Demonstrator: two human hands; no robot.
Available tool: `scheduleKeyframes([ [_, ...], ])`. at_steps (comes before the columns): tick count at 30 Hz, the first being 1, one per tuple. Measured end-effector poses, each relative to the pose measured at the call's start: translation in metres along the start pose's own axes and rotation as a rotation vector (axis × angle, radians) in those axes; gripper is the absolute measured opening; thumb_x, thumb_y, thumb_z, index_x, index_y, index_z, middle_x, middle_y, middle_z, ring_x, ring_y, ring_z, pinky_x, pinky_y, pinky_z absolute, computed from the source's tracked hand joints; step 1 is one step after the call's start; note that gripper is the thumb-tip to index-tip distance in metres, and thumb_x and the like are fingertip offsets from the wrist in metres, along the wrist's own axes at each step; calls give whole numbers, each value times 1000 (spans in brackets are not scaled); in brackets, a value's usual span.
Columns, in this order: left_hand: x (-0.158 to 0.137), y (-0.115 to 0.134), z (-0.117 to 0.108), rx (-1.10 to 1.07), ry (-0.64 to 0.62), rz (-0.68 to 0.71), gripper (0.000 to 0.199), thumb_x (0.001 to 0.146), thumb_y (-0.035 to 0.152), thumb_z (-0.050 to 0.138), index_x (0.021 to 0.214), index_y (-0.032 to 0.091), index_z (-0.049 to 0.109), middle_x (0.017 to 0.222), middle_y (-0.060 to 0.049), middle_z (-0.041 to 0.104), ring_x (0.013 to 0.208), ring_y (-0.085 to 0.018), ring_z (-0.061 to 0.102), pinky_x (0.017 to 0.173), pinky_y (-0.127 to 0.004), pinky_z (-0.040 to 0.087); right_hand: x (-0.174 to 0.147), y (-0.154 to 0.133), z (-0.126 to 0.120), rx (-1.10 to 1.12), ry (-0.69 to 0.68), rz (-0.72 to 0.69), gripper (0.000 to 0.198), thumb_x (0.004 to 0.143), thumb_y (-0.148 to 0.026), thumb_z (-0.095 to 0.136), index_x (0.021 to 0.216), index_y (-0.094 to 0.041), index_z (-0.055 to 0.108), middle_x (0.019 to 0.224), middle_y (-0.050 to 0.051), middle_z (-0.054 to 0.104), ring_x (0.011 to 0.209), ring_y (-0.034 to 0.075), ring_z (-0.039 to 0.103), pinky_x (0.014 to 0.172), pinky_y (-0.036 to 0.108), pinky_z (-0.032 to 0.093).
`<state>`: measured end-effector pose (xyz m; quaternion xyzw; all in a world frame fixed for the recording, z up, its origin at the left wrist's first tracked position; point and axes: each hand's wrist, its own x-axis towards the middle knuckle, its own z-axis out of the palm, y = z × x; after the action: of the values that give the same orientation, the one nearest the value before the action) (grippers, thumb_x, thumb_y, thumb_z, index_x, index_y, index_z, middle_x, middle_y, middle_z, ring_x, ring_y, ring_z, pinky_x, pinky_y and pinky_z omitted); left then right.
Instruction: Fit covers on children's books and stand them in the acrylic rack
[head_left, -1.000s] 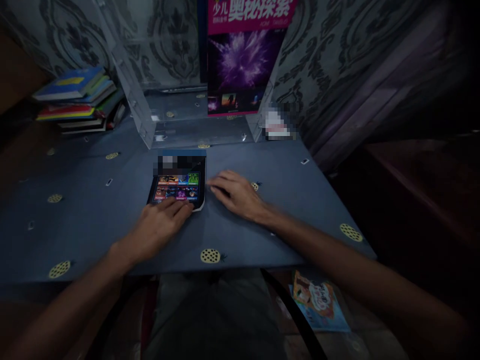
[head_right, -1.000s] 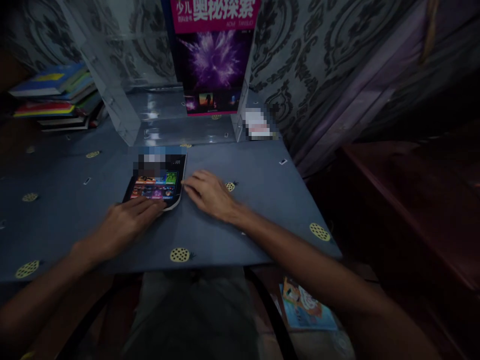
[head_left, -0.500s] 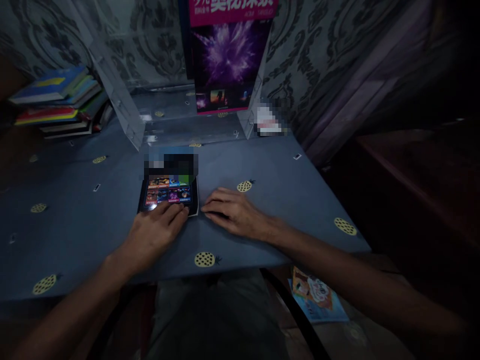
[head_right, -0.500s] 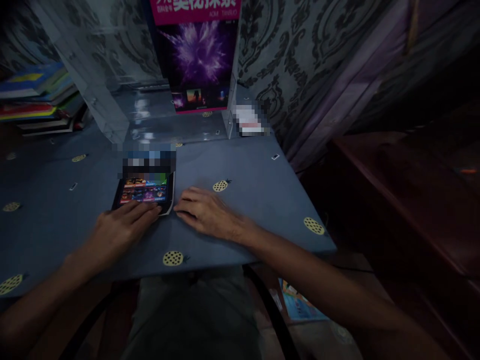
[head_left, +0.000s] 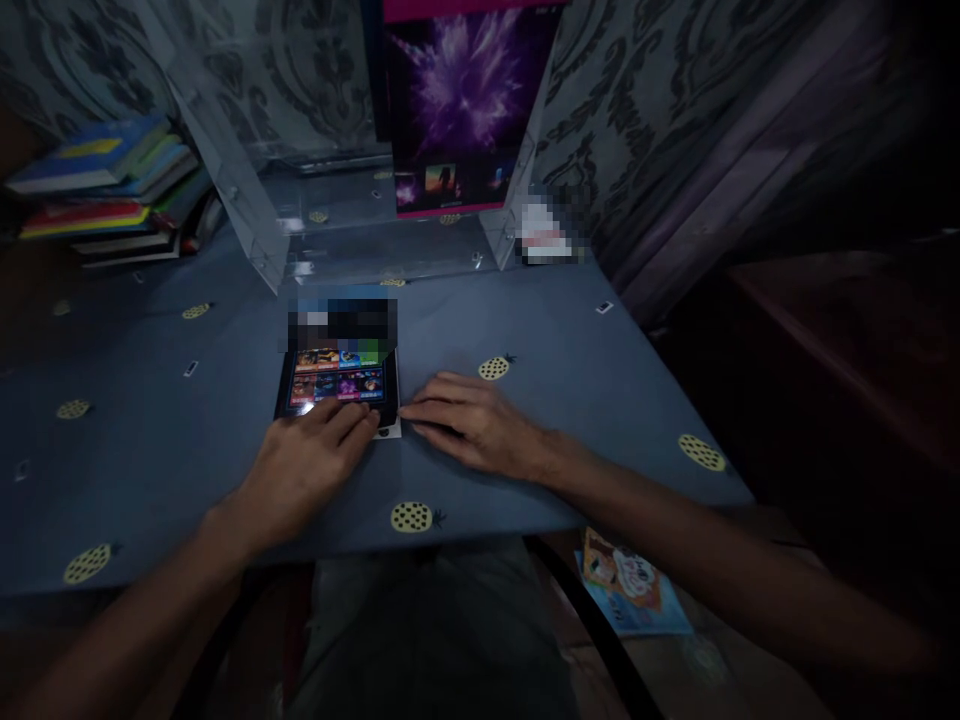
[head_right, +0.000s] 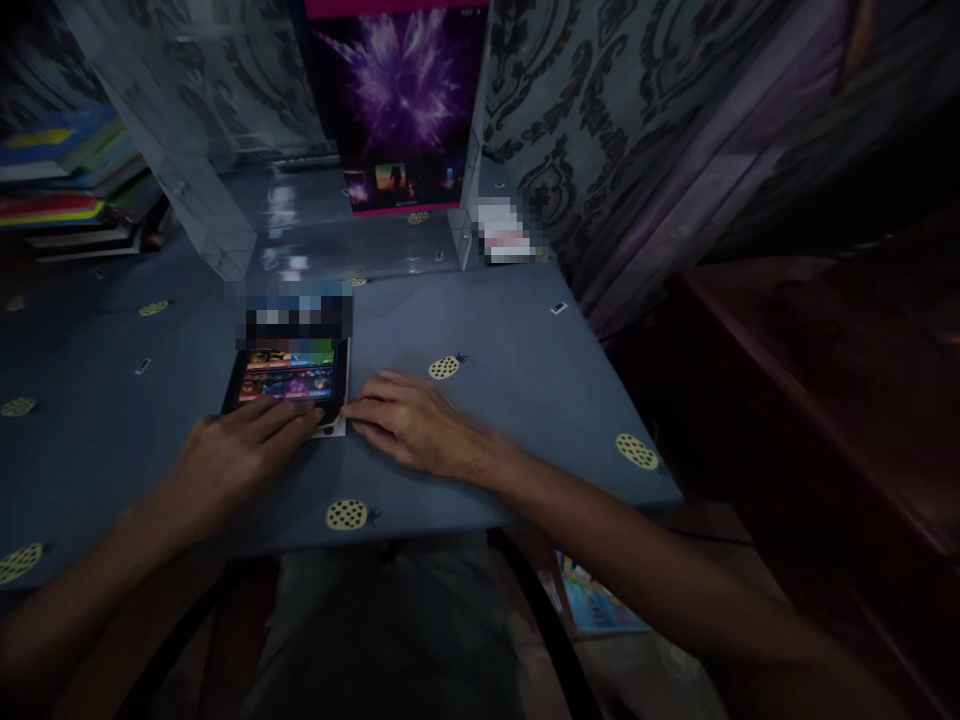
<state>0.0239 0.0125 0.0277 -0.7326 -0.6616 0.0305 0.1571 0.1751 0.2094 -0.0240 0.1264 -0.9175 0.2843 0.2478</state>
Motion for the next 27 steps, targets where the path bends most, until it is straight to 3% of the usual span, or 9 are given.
scheduleKeyframes([
  [6,-1,-1,0,3,-63,-10,37,90,2,51,119,17,68,108,-7,76,89,-21,69,51,-27,50,0,1,2,-44,-7,-10,25,104,-21,49,115,-14,71,95,9,69,89,19,64,80,36,57],
  [12,-2,-1,4,-30,-17,7,35,88,1,54,118,14,68,103,-9,75,89,-23,68,55,-28,52,0,1,3,-68,25,-72,24,103,-21,51,112,-12,71,91,9,69,84,19,62,77,34,56],
  [18,0,2,2,73,34,53,32,89,-1,50,111,12,70,99,-8,75,85,-22,67,52,-30,50,0,1,2,-78,-30,-75,26,104,-22,50,115,-12,71,92,9,68,85,19,61,78,35,55],
  [27,-1,3,2,67,-8,56,33,89,-1,52,113,12,70,105,-10,73,90,-23,66,55,-30,50,-1,3,3,-75,-56,-73,27,105,-23,48,115,-13,71,92,9,68,87,19,61,82,37,56],
])
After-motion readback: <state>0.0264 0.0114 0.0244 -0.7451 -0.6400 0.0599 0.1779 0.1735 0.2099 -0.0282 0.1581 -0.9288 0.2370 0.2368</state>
